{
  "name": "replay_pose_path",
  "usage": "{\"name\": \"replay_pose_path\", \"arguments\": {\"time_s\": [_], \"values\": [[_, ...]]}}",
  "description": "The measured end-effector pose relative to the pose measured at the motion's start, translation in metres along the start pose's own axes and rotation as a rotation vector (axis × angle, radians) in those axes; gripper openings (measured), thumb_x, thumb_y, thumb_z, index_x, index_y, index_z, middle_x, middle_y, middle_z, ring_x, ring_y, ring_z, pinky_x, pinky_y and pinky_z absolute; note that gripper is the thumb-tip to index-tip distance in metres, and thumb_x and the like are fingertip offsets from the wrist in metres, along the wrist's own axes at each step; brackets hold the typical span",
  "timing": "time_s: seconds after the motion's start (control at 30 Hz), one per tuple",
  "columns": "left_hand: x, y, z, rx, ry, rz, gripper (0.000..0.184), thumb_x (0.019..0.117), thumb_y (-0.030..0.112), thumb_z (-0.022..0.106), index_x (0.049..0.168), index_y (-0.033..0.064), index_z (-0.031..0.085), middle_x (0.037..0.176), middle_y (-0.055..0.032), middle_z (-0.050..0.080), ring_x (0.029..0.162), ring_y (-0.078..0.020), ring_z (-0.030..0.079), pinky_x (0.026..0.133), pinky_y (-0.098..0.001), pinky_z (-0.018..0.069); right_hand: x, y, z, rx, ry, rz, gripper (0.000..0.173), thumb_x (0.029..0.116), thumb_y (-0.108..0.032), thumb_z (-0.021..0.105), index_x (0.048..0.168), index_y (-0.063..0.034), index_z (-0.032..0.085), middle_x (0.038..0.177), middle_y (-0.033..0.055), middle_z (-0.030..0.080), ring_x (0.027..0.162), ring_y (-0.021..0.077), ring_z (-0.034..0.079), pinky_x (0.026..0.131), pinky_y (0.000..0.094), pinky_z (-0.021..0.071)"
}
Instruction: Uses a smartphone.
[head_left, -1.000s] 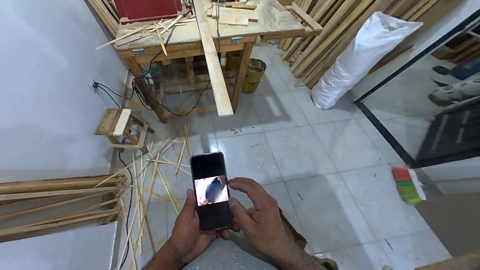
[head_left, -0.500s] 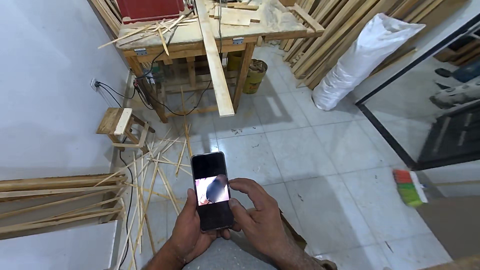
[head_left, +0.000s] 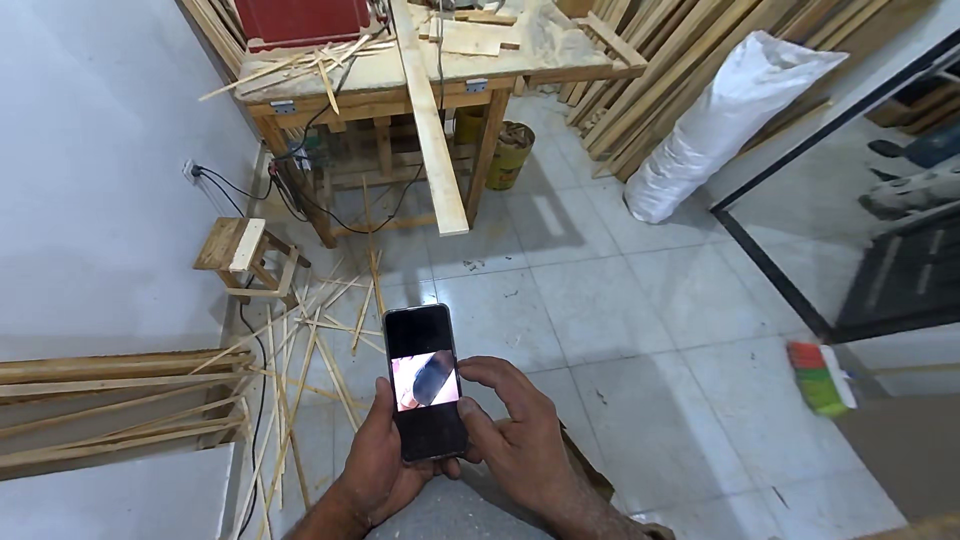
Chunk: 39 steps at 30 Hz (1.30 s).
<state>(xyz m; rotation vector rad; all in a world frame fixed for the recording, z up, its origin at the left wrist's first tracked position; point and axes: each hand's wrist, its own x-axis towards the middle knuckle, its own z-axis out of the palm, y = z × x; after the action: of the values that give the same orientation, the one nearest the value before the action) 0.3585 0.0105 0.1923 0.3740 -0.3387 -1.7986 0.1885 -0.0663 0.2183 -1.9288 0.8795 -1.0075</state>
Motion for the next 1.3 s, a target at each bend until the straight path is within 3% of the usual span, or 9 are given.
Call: {"name": "replay_pose_path", "arguments": {"time_s": [0.63, 0.97, 1.3], "values": [[0.0019, 0.0023, 0.0044, 0.053, 0.031, -0.008, 0.078, 0.097, 0.074, 0.037, 0.136, 0.0089, 0.052, 0.124, -0.0209, 0.067, 0.103, -0.0343, 0.071, 0.078, -0.0462, 0.0633, 0.0023, -0.0007, -0.0016, 0.002, -0.009, -0.002, 0.024, 0.0967, -0.015, 0.061, 0.114, -0.004, 0.073, 0.117, 0.0092, 0.072, 0.113, 0.0175, 0.069, 0.097, 0.0363, 0.0595], [0.0021, 0.0004, -0.0002, 0.007, 0.033, -0.01, 0.077, 0.0953, 0.073, 0.045, 0.136, 0.0085, 0.053, 0.124, -0.0219, 0.066, 0.104, -0.0358, 0.071, 0.079, -0.0482, 0.0628, 0.0026, -0.0002, -0.0013, 0.0, -0.014, 0.019, 0.024, 0.0967, -0.015, 0.061, 0.113, -0.0051, 0.074, 0.117, 0.0089, 0.072, 0.113, 0.0172, 0.068, 0.097, 0.0355, 0.0588], [0.0021, -0.0001, -0.0022, -0.008, 0.031, -0.016, 0.078, 0.0953, 0.073, 0.044, 0.136, 0.0082, 0.053, 0.126, -0.0219, 0.066, 0.105, -0.0364, 0.07, 0.079, -0.0483, 0.0628, 0.0022, 0.0014, -0.0002, -0.012, -0.011, 0.025, 0.024, 0.0966, -0.016, 0.061, 0.114, -0.0057, 0.075, 0.118, 0.0093, 0.072, 0.113, 0.0167, 0.068, 0.097, 0.0341, 0.0583]]}}
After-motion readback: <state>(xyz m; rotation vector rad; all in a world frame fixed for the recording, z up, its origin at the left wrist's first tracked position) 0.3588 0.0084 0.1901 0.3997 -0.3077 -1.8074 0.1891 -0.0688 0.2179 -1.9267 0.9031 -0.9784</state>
